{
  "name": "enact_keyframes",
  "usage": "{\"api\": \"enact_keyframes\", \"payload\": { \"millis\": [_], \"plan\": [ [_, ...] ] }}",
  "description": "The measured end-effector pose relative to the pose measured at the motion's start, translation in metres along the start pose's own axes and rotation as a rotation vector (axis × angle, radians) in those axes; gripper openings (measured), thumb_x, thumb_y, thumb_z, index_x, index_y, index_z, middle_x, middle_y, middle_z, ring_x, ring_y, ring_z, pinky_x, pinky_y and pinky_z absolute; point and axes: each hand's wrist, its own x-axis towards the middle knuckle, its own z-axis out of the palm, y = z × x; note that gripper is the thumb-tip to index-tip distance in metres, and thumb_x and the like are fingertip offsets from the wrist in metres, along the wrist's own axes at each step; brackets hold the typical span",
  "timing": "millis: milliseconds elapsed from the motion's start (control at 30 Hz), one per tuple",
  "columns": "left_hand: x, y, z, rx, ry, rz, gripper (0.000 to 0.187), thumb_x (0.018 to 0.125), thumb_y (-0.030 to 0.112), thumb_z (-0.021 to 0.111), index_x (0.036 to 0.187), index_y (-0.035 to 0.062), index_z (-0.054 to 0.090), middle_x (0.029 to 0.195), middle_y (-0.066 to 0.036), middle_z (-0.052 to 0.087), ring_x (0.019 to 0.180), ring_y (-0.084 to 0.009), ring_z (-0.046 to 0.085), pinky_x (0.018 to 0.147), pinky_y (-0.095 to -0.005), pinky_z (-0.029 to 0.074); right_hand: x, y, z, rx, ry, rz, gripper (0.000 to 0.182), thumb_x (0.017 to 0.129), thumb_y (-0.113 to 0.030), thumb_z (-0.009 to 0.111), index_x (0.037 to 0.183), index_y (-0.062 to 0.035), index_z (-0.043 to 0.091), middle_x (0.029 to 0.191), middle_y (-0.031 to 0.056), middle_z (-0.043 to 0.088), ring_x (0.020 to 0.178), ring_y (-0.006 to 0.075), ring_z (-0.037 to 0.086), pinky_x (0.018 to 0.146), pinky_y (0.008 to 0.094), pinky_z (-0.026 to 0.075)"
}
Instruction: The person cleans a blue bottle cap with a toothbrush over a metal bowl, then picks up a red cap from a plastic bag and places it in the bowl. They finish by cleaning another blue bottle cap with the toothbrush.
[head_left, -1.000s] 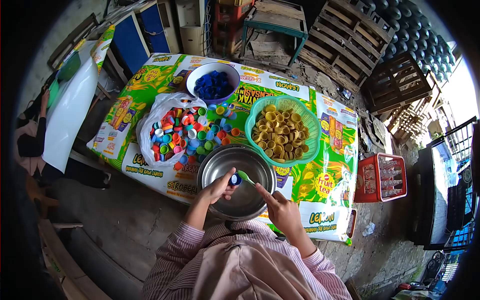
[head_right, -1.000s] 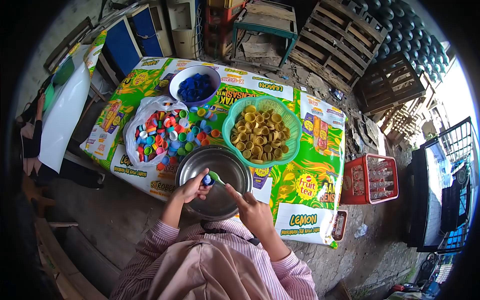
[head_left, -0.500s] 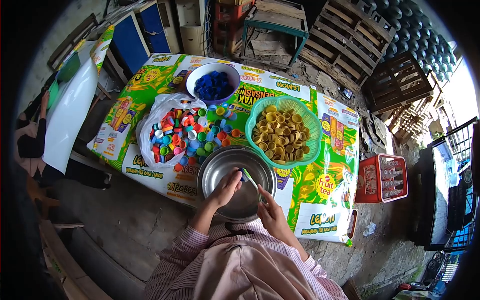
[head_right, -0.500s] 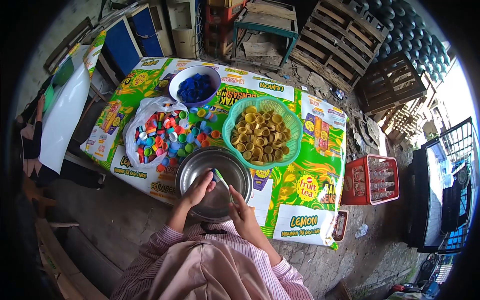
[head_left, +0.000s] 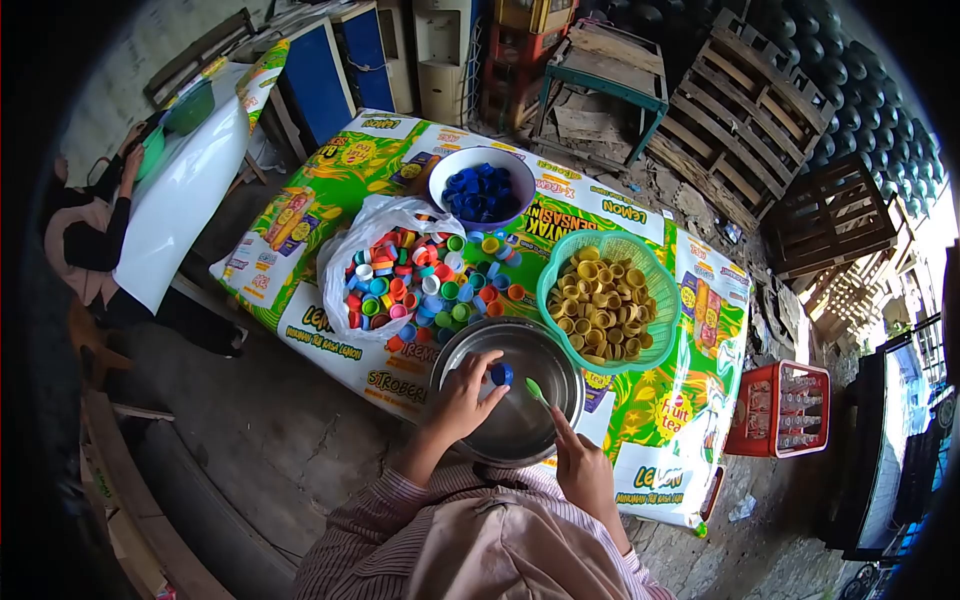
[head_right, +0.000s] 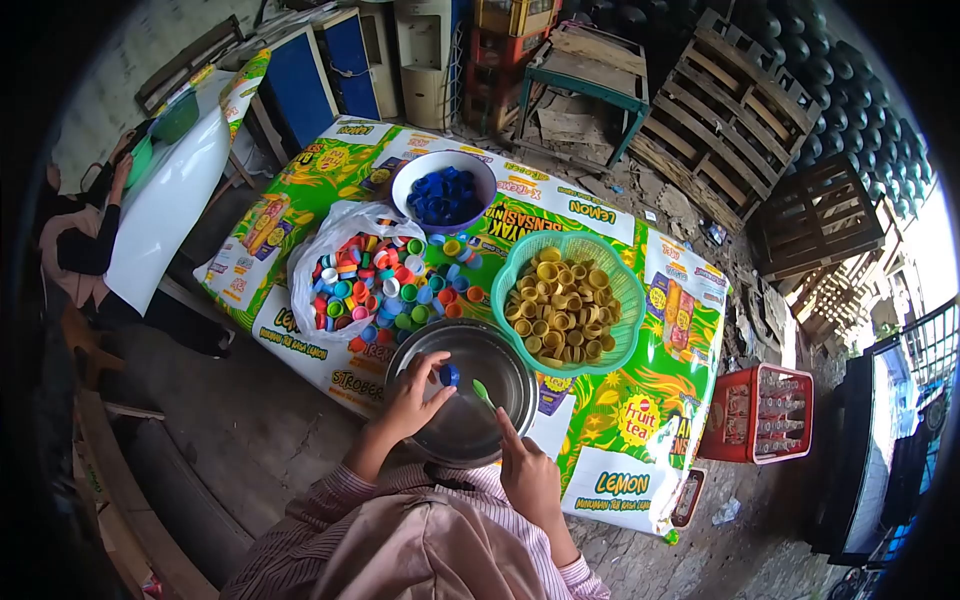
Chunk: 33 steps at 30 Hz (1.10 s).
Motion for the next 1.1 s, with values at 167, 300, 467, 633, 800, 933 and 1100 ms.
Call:
{"api": "enact_keyframes", "payload": {
  "millis": [167,300,467,633,800,933,1100],
  "plan": [
    [-0.010,0.007,-0.007,0.155,-0.066,0.047,0.036,0.079,0.020,0.062,0.112,0.0103,0.051,0.099,-0.009,0.054,0.085,-0.0285,0.057,0.071,-0.0380,0.046,-0.002,0.005,0.011,0.044,0.072,-0.030,0.049,0.086,-0.011,0.052,0.132,-0.0226,0.041,0.064,0.0123,0.054,0.050,0.0307,0.055,0.046,0.0429,0.043],
    [-0.007,0.027,-0.016,0.227,-0.087,0.038,0.034,0.077,0.021,0.064,0.108,0.0109,0.055,0.097,-0.006,0.056,0.089,-0.0259,0.054,0.078,-0.0377,0.040,-0.004,0.004,0.008,0.042,0.049,-0.015,0.049,0.085,-0.011,0.052,0.132,-0.0233,0.041,0.064,0.0116,0.054,0.049,0.0295,0.055,0.045,0.0417,0.043],
    [0.002,0.011,-0.009,0.494,-0.150,0.075,0.034,0.078,0.024,0.062,0.108,0.0128,0.053,0.101,-0.004,0.056,0.097,-0.0207,0.049,0.082,-0.0383,0.029,0.004,0.010,0.012,-0.035,0.033,0.017,0.050,0.084,-0.009,0.052,0.132,-0.0207,0.041,0.065,0.0118,0.054,0.051,0.0286,0.056,0.046,0.0410,0.043],
    [0.056,-0.020,-0.007,0.110,0.042,-0.007,0.036,0.081,0.025,0.060,0.109,0.0082,0.045,0.096,-0.011,0.058,0.092,-0.0265,0.055,0.077,-0.0404,0.037,0.011,0.017,0.013,0.035,0.055,-0.009,0.051,0.084,-0.008,0.052,0.132,-0.0202,0.040,0.066,0.0118,0.055,0.052,0.0288,0.056,0.048,0.0412,0.044],
    [0.195,-0.063,-0.015,0.121,0.109,-0.083,0.037,0.084,0.026,0.059,0.109,0.0040,0.042,0.096,-0.013,0.058,0.086,-0.0248,0.059,0.074,-0.0365,0.047,0.012,0.016,0.013,0.102,0.066,0.027,0.050,0.085,-0.008,0.052,0.132,-0.0196,0.041,0.067,0.0119,0.057,0.052,0.0296,0.057,0.048,0.0409,0.045],
    [0.267,-0.092,-0.009,0.137,0.067,-0.296,0.077,0.084,0.028,0.058,0.137,-0.0007,0.010,0.129,-0.028,0.038,0.123,-0.0346,0.038,0.100,-0.0400,0.033,0.009,0.014,0.020,0.075,0.053,0.027,0.049,0.084,-0.008,0.052,0.131,-0.0196,0.042,0.067,0.0120,0.057,0.053,0.0298,0.057,0.048,0.0409,0.045],
    [0.224,-0.107,-0.008,0.180,0.381,0.130,0.068,0.081,0.021,0.060,0.133,-0.0013,0.023,0.133,-0.025,0.032,0.125,-0.0370,0.031,0.103,-0.0416,0.027,0.004,0.016,0.025,0.127,0.051,0.055,0.048,0.084,-0.008,0.054,0.130,-0.0177,0.044,0.068,0.0129,0.058,0.054,0.0298,0.058,0.048,0.0403,0.045]
  ]
}}
